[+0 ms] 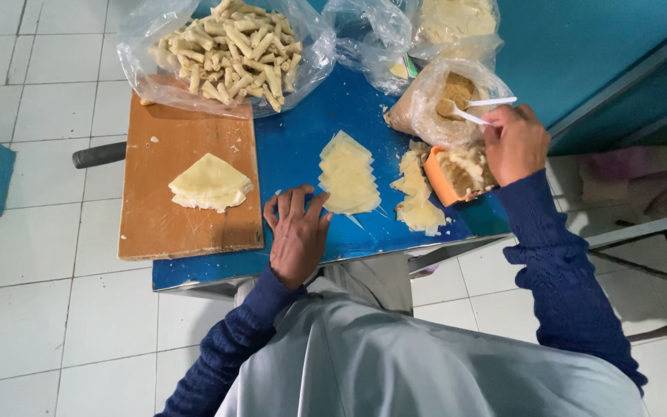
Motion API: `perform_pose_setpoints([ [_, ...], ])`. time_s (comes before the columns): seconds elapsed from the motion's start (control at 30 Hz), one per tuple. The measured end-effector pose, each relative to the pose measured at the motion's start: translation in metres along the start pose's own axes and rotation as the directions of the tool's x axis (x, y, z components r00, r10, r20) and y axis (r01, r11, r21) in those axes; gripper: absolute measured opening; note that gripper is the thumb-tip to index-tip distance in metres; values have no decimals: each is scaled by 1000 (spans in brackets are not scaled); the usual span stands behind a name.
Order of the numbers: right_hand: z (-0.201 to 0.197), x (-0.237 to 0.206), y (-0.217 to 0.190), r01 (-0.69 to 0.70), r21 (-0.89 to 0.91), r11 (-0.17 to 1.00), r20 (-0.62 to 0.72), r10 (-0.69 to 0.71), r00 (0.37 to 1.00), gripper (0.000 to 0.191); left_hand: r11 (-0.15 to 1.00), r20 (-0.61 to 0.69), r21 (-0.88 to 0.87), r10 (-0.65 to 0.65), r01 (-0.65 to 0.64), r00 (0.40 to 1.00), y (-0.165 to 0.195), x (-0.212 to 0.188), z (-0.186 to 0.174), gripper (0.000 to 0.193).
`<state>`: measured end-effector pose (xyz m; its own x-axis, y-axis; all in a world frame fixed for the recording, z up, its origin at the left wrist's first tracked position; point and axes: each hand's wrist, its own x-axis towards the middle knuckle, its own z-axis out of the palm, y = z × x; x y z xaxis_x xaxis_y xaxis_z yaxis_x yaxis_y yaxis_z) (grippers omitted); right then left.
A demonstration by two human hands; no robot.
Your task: The person sits at a small blue table and shapes pieces of dough into snack sticks by hand. They flatten and roll each dough piece between their fingers, sprinkle a powdery coating from a bag using a spoon, and place the finished sticks into a plastic bag with other completed sticks.
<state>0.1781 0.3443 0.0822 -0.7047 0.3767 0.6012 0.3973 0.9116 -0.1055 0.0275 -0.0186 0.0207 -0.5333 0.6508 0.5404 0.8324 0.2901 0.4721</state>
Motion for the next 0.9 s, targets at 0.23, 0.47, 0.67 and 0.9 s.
perform_pose_setpoints([
  [0.23,5,-8,4,-223,250,942,75,210,975,9,1000,-2,5,7,-7,1000,0,1,-1,33],
  [0.47,2,-19,17,-406,499,766,150,385,911,11,1000,7,-14,-12,12,1000,0,0,-1,35],
  [0.67,-21,-23,7,-424,595,683,138,433,891,12,997,-2,-24,-77,77,997,1,4,6,35],
  [0.9,-34,-52,-48,-435,666,606,290,327,899,16,988,-2,6,-156,156,988,2,13,18,31],
])
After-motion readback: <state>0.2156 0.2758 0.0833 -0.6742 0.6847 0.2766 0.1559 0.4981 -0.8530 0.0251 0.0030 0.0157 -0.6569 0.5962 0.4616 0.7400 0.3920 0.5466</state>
